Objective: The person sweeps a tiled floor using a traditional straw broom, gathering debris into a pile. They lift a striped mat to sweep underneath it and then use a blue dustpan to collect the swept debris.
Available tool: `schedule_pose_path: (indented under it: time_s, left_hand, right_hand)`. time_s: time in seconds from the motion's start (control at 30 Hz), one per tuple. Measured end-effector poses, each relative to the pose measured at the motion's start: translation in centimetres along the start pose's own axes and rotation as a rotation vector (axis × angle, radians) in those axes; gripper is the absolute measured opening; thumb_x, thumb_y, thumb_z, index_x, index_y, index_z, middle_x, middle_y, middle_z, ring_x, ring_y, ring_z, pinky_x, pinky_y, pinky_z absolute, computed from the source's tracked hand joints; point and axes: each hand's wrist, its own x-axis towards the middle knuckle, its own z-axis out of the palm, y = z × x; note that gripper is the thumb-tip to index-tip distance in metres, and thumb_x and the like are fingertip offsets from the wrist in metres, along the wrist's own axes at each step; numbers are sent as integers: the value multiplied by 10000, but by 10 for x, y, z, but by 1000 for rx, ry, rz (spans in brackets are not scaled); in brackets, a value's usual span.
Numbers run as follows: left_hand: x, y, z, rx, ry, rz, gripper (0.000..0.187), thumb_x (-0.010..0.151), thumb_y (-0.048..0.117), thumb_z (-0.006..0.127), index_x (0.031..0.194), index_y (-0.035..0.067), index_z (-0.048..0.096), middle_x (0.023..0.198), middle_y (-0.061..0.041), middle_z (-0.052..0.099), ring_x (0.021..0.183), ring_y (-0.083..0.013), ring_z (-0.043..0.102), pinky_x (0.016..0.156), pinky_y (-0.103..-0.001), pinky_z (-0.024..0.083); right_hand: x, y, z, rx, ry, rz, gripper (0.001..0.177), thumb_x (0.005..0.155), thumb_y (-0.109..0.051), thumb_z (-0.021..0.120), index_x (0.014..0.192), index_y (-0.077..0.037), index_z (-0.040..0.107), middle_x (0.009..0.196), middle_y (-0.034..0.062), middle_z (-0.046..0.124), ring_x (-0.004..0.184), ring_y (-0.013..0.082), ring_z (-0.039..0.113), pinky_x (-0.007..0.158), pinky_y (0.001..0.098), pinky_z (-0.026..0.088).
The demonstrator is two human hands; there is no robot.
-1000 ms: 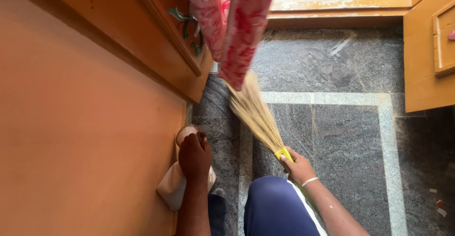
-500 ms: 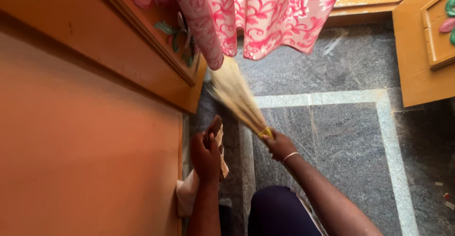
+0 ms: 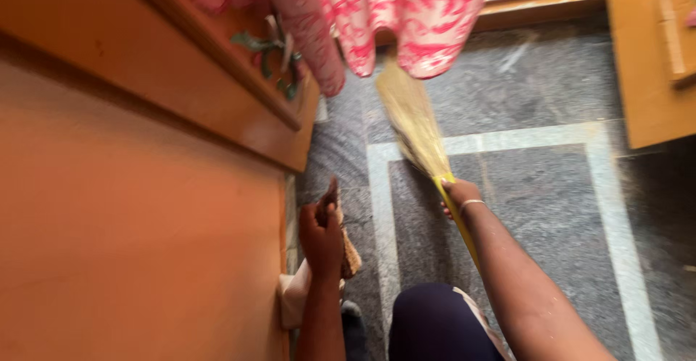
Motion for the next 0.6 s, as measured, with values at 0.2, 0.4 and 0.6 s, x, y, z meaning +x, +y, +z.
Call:
schedule_pose_path:
  time_s: [0.2,0.4,0.6]
  left_hand:
    - [-1,14,16,-228,-53,-36,162,946,164,648,978,22,576,859,-80,633,784,-194,612,730,-365,516]
    - [13,74,16,-249,-24,74,161,961,143,649,1012,16,563,894,-95,619,803,-195,604,743,-356,517]
    - [40,102,7,-399,39,87,152,959,105,667,1060,19,594,983,-59,632,860,-141,597,772,-304,526]
  right_hand:
    - [-87,32,-58,-74,67,-312,351,957,-389,630,1190,-134,689,669,126,649,466,239,607,409,364,498]
    - [-110,127,-45,-732,33,-267,555,903,-585,591,1403,-345,583,1023,128,750,916,319,721,836,463,567]
    - [-70,192,-96,-552,361,-212,540,896,-583,603,1389,-362,611,1214,165,728,1138,409,677,973,518,536]
